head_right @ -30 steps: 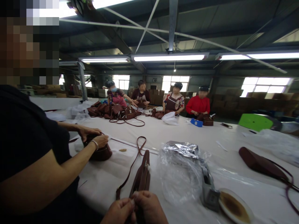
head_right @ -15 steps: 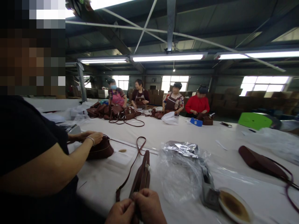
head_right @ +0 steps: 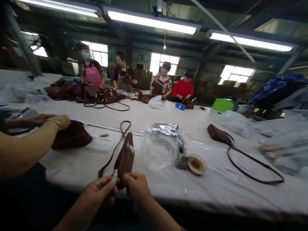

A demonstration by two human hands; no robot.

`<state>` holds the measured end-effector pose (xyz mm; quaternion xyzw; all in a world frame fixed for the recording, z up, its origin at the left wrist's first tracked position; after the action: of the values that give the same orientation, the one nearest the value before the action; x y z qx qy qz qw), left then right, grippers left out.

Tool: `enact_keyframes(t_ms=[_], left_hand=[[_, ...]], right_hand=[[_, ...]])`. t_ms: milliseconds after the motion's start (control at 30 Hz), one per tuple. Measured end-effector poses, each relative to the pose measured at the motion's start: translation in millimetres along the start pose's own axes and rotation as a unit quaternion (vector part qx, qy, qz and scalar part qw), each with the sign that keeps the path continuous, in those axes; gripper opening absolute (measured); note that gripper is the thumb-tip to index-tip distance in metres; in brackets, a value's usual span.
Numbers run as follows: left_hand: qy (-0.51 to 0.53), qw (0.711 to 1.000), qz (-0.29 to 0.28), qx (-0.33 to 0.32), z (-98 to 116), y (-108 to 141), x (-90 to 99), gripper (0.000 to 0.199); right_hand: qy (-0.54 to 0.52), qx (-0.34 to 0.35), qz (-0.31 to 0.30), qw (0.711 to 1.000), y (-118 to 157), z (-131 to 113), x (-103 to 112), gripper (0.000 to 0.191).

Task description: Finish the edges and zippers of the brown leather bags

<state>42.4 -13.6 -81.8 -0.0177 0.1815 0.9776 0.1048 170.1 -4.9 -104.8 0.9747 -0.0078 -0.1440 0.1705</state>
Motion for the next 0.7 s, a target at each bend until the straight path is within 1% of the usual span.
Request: enact_keyframes(t_ms=[100,200,300,367,433,500,567,633,700], left_hand=[[0.013,1.000,-0.010,0.013,-5.3,1.1,2.2,0.042],[0.029,1.000,0.001,0.010,-7.2,3.1,12.1,0.040],[0.089,0.995,0.042,-0.021,-2.9,5.5,30.7,0.036],[0.139,0.986,0.078,-0.042,-1.8,5.8,44.2,0.039],[0.160,0.980,0.110,-0.051,-5.1,3.8,54.9,0.045],[0.130,0.979,0.153,-0.046,-11.9,1.1,64.0,0.048],[0.073,0.976,0.200,-0.045,-16.0,1.4,71.0,0.049],[0.008,0.968,0.240,-0.070,-11.1,7.8,73.4,0.048],[-0.051,0.960,0.247,-0.118,2.0,18.7,66.1,0.043]], right_hand=[[-0.010,-0.016,0.012,1.000,-0.5,10.7,6.3,0.026],[-0.019,-0.018,0.014,1.000,-3.6,18.7,12.1,0.026],[-0.016,-0.028,0.024,0.999,-6.5,26.8,18.6,0.027],[-0.009,-0.039,0.034,0.999,-7.5,32.2,22.3,0.028],[-0.001,-0.037,0.043,0.998,-8.1,34.4,24.9,0.029],[0.014,-0.018,0.049,0.999,-8.9,31.8,27.0,0.031],[0.045,0.018,0.059,0.997,-9.8,24.1,29.8,0.028],[0.091,0.071,0.069,0.991,-10.1,12.9,32.8,0.023],[0.146,0.112,0.073,0.980,-10.1,4.7,34.0,0.018]])
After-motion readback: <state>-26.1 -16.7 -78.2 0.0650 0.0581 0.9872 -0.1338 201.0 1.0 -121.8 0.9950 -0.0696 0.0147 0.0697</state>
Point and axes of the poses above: each hand's wrist, its own y-axis away from the middle knuckle, its own x-axis out of the back of the hand, z = x × y, the point moved 8 cm from there along -y, towards the middle knuckle, and after that the axes turned 2 degrees about -y, right-handed, at the moved point
